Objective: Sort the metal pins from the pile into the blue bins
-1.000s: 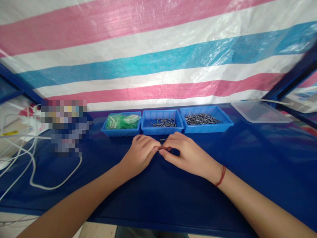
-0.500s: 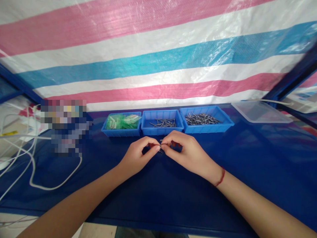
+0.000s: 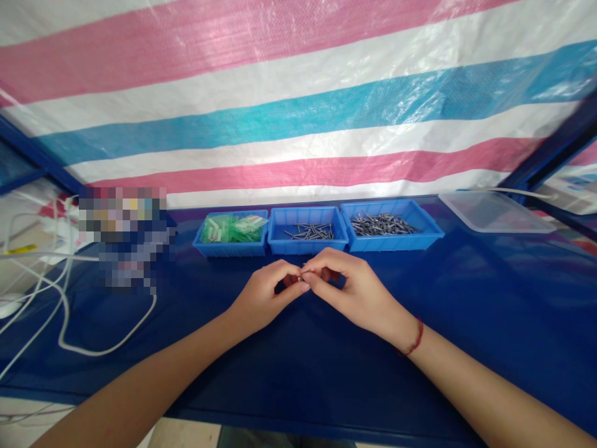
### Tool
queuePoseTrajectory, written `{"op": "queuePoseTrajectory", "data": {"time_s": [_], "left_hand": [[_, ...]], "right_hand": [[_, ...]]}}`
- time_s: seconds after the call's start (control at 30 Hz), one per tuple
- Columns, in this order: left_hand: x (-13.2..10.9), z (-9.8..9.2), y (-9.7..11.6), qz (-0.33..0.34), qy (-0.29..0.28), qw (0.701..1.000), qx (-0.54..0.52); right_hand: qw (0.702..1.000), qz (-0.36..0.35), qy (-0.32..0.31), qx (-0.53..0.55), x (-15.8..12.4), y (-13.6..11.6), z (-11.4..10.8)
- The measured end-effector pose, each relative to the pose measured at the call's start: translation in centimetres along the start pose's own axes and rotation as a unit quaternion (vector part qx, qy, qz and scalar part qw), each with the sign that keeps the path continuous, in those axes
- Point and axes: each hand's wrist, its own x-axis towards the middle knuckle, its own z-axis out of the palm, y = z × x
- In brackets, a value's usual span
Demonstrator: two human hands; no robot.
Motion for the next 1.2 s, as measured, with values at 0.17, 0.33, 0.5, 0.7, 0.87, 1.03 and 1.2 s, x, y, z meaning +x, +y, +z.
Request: {"op": "queuePoseTrajectory", "data": {"time_s": [0.17,0.33,0.5,0.7,0.87,1.03,1.2], "left_hand": [[0.0,-0.2,0.4,-0.014,0.044,0.999,-0.016],[0.0,-0.4,0.7,-0.019,0.062,0.998,-0.011],[-0.2,-0.3,0.2,0.024,0.027,0.998,0.042],[-0.4,0.0,-0.1,0.044,-0.034,0.98,0.189],[-0.4,0.0,-0.1,0.045,-0.077,0.971,0.222],[-0.3,-0.2,-0.4,0.037,-0.064,0.973,0.219],[-0.2,-0.2,-0.8,0.036,-0.062,0.973,0.221]], "right_hand": [[1.0,-0.005,0.011,-0.009,0.0,0.1,-0.1],[0.998,-0.03,0.002,-0.063,0.3,0.3,-0.5],[0.986,-0.021,0.089,-0.142,0.8,1.0,-2.4],[0.913,0.108,0.243,-0.308,0.9,3.2,-6.7],[0.883,0.134,0.238,-0.382,0.7,5.4,-9.0],[0.886,0.108,0.216,-0.395,1.0,5.9,-8.7],[0.902,0.048,0.193,-0.383,1.2,4.0,-6.8]]}}
